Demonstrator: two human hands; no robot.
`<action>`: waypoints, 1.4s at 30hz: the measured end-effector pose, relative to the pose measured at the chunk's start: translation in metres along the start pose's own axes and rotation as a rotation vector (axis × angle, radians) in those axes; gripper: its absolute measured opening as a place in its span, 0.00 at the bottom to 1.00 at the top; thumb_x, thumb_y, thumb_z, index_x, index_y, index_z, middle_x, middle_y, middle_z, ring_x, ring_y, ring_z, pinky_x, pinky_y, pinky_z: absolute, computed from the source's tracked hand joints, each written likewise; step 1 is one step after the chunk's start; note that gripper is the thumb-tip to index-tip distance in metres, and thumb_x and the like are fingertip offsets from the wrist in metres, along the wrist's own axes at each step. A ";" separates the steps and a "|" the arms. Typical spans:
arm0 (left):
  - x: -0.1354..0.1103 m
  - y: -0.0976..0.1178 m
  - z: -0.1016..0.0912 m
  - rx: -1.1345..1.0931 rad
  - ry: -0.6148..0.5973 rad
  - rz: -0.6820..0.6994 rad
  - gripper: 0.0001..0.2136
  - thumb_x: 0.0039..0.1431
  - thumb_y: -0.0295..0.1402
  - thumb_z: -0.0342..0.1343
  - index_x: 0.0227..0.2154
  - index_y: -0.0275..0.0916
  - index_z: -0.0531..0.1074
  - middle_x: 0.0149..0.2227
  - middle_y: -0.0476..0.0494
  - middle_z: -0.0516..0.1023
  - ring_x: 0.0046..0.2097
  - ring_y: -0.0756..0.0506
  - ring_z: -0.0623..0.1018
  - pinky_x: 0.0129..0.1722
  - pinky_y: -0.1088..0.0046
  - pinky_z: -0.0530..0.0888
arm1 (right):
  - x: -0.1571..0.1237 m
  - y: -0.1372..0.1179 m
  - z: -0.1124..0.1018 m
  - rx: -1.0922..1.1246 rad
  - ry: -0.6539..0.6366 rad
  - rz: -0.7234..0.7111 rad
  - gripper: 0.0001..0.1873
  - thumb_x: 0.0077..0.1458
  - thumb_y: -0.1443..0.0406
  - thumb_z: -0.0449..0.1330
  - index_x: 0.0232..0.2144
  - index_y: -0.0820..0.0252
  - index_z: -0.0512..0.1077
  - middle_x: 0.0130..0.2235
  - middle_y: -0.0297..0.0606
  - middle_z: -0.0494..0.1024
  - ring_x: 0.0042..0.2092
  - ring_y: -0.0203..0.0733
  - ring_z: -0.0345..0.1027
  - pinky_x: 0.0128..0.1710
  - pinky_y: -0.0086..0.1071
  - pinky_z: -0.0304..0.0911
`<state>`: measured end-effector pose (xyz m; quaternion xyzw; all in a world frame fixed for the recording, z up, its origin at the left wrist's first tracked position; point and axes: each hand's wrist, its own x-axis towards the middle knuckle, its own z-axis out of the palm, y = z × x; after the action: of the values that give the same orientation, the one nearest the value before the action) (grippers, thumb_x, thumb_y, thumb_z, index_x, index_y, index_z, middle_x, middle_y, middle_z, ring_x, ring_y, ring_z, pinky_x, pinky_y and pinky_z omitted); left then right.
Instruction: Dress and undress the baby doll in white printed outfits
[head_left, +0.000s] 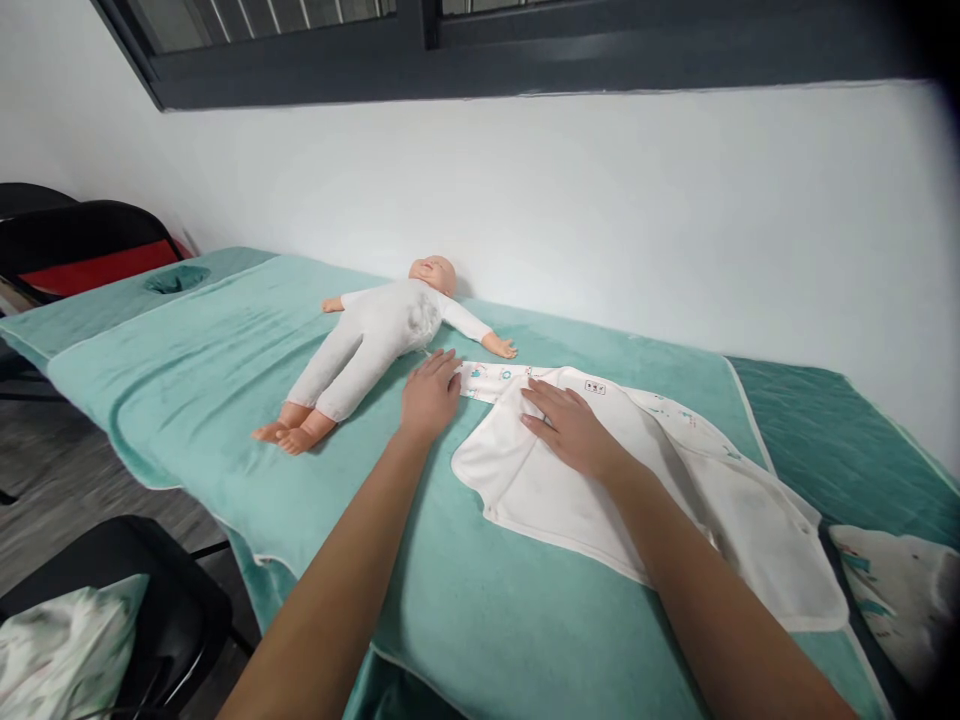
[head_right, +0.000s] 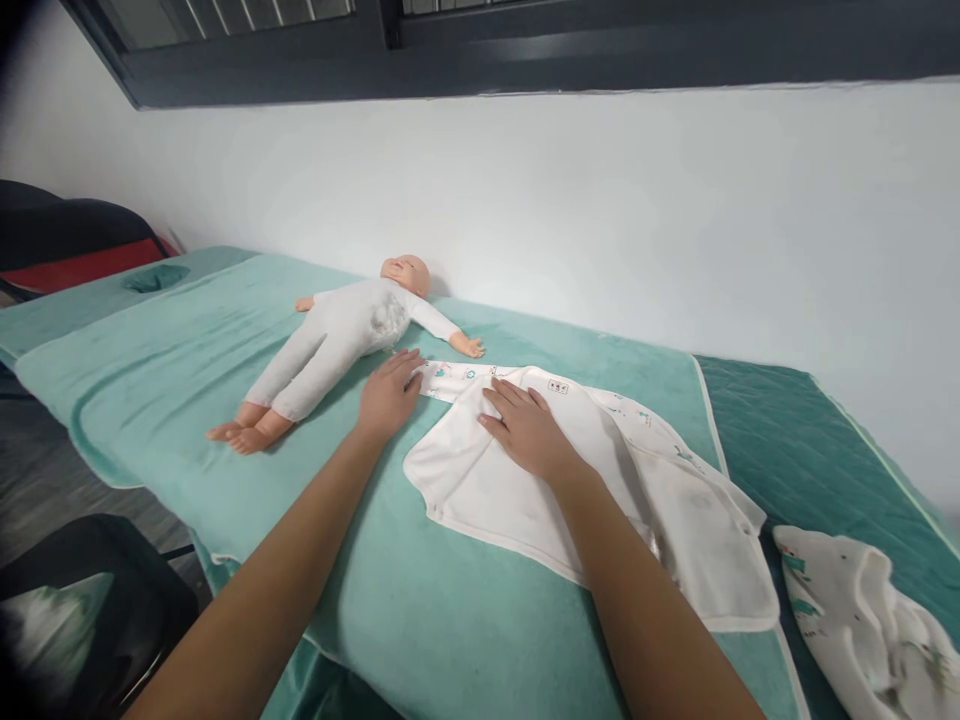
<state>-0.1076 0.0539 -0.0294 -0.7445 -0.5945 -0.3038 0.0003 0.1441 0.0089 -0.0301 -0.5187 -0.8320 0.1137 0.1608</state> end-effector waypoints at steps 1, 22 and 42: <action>0.000 0.000 0.002 0.014 -0.044 0.011 0.16 0.66 0.31 0.46 0.52 0.44 0.73 0.63 0.45 0.69 0.66 0.42 0.63 0.63 0.61 0.61 | 0.000 0.000 0.000 -0.001 0.001 -0.001 0.29 0.67 0.50 0.41 0.64 0.53 0.60 0.70 0.39 0.53 0.70 0.46 0.45 0.68 0.52 0.40; 0.006 0.004 0.004 0.207 -0.170 -0.031 0.19 0.69 0.39 0.40 0.55 0.48 0.71 0.64 0.49 0.67 0.67 0.45 0.63 0.64 0.60 0.57 | -0.019 -0.012 -0.053 -0.032 0.089 0.143 0.31 0.65 0.51 0.46 0.66 0.54 0.56 0.69 0.40 0.57 0.67 0.51 0.52 0.63 0.46 0.53; 0.014 0.010 0.002 0.245 -0.132 -0.055 0.17 0.66 0.38 0.44 0.51 0.47 0.74 0.61 0.49 0.71 0.64 0.44 0.67 0.60 0.60 0.63 | -0.111 0.105 -0.102 0.434 0.420 0.632 0.22 0.56 0.47 0.55 0.20 0.56 0.65 0.20 0.29 0.62 0.24 0.35 0.54 0.24 0.31 0.50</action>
<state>-0.0958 0.0643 -0.0211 -0.7408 -0.6459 -0.1792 0.0436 0.3150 -0.0426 0.0097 -0.7137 -0.5385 0.2217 0.3892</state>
